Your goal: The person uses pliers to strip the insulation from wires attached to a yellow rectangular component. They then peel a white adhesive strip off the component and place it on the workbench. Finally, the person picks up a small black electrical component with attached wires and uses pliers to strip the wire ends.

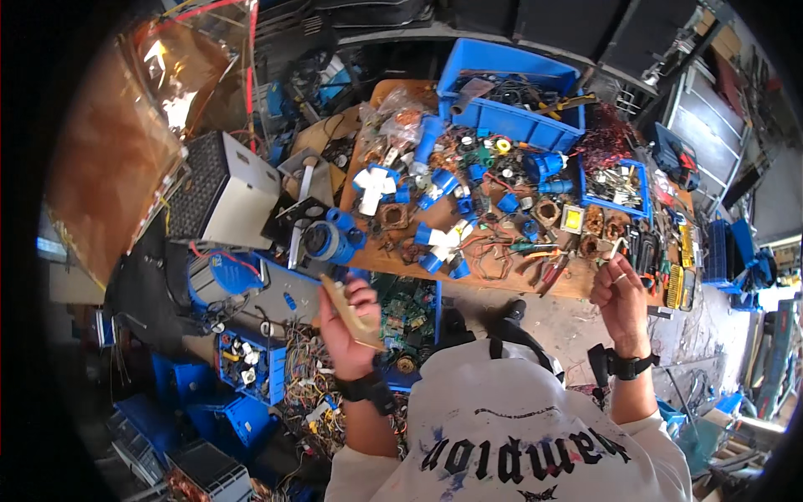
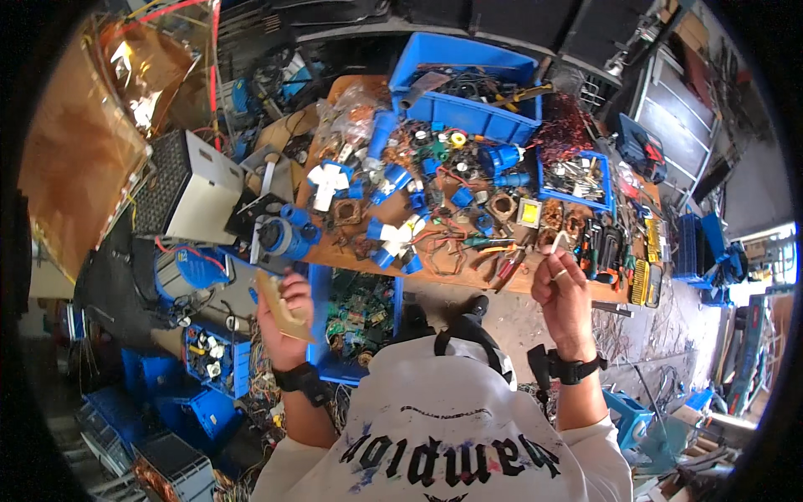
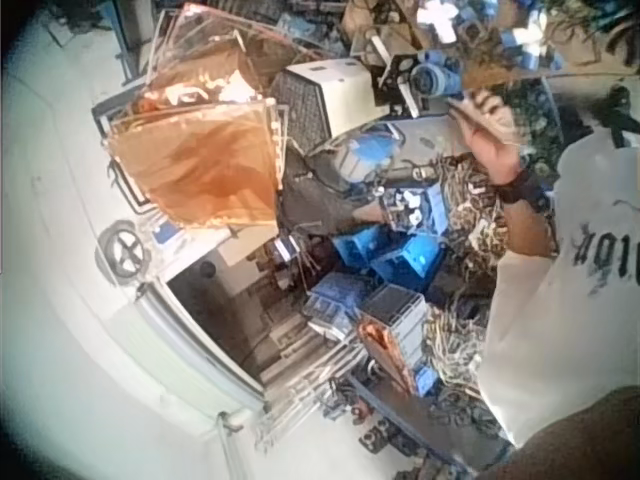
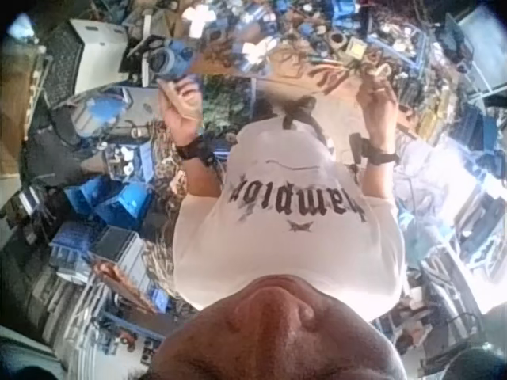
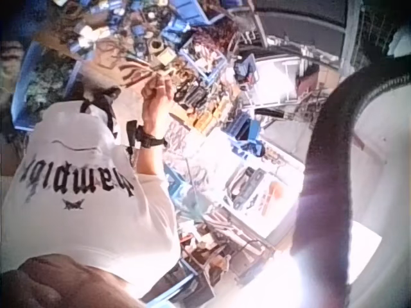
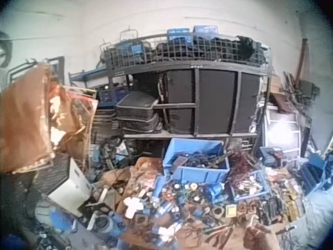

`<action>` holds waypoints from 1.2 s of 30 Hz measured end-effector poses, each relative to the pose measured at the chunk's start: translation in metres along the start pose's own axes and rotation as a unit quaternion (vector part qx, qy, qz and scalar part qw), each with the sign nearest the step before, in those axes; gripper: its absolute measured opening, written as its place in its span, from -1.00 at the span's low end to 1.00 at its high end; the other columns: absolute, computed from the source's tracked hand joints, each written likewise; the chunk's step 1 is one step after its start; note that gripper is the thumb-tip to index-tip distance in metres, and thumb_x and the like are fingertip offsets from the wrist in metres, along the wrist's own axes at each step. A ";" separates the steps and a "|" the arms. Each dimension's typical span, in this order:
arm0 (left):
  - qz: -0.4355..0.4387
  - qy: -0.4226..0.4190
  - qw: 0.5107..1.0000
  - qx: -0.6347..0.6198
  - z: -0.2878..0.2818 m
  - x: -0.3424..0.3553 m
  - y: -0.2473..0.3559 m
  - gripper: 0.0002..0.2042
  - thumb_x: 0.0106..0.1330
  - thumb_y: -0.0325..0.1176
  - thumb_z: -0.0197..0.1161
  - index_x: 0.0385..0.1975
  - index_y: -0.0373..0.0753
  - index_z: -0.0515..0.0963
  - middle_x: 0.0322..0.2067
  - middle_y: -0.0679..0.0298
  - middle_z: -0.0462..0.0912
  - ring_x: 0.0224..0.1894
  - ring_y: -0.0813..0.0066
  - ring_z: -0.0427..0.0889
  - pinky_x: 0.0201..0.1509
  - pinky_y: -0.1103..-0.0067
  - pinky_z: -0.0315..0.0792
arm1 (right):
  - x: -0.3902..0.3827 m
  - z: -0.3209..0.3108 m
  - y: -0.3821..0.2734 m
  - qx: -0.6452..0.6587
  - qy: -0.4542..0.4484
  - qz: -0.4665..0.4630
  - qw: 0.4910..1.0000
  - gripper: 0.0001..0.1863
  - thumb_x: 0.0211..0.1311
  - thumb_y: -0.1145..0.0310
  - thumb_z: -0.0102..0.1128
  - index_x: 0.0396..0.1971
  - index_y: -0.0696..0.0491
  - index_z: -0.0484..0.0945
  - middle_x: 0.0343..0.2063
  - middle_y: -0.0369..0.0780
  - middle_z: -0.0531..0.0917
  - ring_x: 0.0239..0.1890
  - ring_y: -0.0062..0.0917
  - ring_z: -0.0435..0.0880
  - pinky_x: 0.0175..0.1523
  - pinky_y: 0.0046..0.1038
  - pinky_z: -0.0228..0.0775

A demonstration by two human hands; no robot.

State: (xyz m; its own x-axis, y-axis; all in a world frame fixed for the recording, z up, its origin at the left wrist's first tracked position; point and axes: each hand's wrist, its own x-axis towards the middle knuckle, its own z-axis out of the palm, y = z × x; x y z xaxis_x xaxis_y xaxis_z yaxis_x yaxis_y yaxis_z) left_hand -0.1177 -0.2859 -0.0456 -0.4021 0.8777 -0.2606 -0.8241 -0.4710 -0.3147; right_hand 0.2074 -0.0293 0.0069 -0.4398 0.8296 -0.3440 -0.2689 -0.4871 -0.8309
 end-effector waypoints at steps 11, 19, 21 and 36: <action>-0.038 -0.076 0.990 0.112 0.028 0.019 -0.056 -0.22 0.20 0.32 0.14 0.09 -0.37 0.32 -0.04 0.09 0.33 -0.07 0.33 0.37 -0.10 0.44 0.34 | -0.009 -0.006 -0.005 -0.003 -0.012 -0.029 0.999 -0.83 0.46 0.38 -0.05 -0.09 0.09 0.46 -0.55 -0.43 0.27 -0.57 -0.77 0.17 -0.49 -0.71 0.03; -0.018 -0.045 0.990 0.132 0.032 0.026 -0.072 -0.33 0.33 0.12 0.10 0.21 -0.35 0.27 0.26 -0.02 0.31 0.29 0.10 0.32 0.42 0.09 0.08 | -0.015 -0.006 -0.009 0.006 -0.011 -0.044 0.999 -0.84 0.47 0.38 -0.09 -0.09 0.08 0.45 -0.55 -0.42 0.29 -0.57 -0.77 0.19 -0.49 -0.71 0.03; -0.015 -0.046 0.990 0.136 0.033 0.028 -0.074 -0.32 0.33 0.11 0.09 0.23 -0.36 0.24 0.28 -0.03 0.28 0.31 0.08 0.31 0.43 0.07 0.06 | -0.016 -0.012 -0.009 0.016 -0.016 -0.045 0.999 -0.84 0.47 0.38 -0.09 -0.09 0.08 0.45 -0.55 -0.42 0.30 -0.57 -0.77 0.19 -0.49 -0.71 0.02; 0.089 -0.028 0.988 0.124 0.006 0.007 -0.020 -0.27 0.35 -0.04 0.16 0.30 -0.47 0.08 0.37 -0.05 0.12 0.37 0.15 0.24 0.47 0.26 0.04 | -0.031 -0.025 -0.012 0.035 0.038 -0.046 0.998 -0.84 0.46 0.40 -0.10 -0.11 0.08 0.46 -0.56 -0.39 0.34 -0.58 -0.73 0.22 -0.48 -0.66 0.03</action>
State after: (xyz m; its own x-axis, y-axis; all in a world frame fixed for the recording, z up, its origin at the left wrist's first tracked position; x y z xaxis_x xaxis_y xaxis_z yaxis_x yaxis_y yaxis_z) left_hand -0.1060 -0.2698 -0.0354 -0.5653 0.7898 -0.2381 -0.8079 -0.5883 -0.0334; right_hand 0.2459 -0.0421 0.0164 -0.3449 0.8889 -0.3017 -0.3655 -0.4232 -0.8291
